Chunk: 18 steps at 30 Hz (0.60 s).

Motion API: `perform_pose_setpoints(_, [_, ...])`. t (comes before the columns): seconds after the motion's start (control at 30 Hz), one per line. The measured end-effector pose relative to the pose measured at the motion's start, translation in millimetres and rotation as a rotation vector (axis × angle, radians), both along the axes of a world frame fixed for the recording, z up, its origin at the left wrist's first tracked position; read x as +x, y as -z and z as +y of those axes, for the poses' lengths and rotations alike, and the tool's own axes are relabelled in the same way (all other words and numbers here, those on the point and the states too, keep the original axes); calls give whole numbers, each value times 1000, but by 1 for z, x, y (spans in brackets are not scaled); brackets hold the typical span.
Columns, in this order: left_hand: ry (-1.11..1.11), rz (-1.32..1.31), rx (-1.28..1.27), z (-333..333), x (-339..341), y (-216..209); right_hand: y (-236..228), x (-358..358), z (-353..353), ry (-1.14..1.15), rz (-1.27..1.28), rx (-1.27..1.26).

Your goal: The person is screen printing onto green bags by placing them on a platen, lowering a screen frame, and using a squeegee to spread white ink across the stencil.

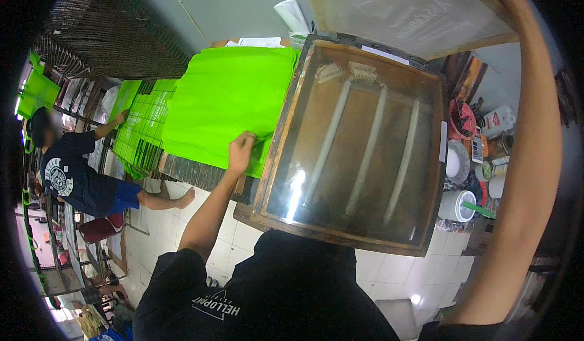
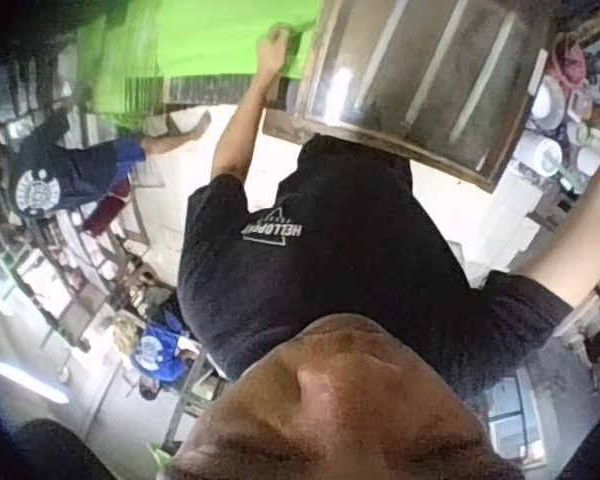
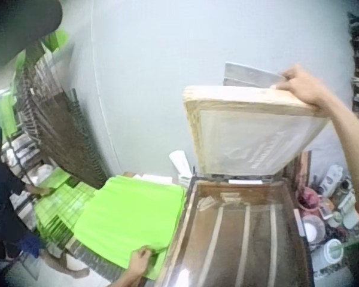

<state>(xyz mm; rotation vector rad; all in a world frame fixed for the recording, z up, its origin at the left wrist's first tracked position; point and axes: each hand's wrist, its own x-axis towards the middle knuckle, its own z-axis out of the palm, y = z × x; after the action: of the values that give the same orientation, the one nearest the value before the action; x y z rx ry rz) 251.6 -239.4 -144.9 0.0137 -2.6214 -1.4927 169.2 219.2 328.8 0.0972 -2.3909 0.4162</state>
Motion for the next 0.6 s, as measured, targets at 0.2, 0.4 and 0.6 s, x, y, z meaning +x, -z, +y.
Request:
perform_pose_setpoints(0.2, [-469,259,352,-55,-44,-28,1,-6,7,-22,65,5])
perform_pose_setpoints(0.4, [-115,81,329,-2,1,-119,0,-9,15,-25,-5,22])
perform_pose_setpoints(0.6, [-129,-416,604,-15,8,-26,-4,-22,21,-69,2,32])
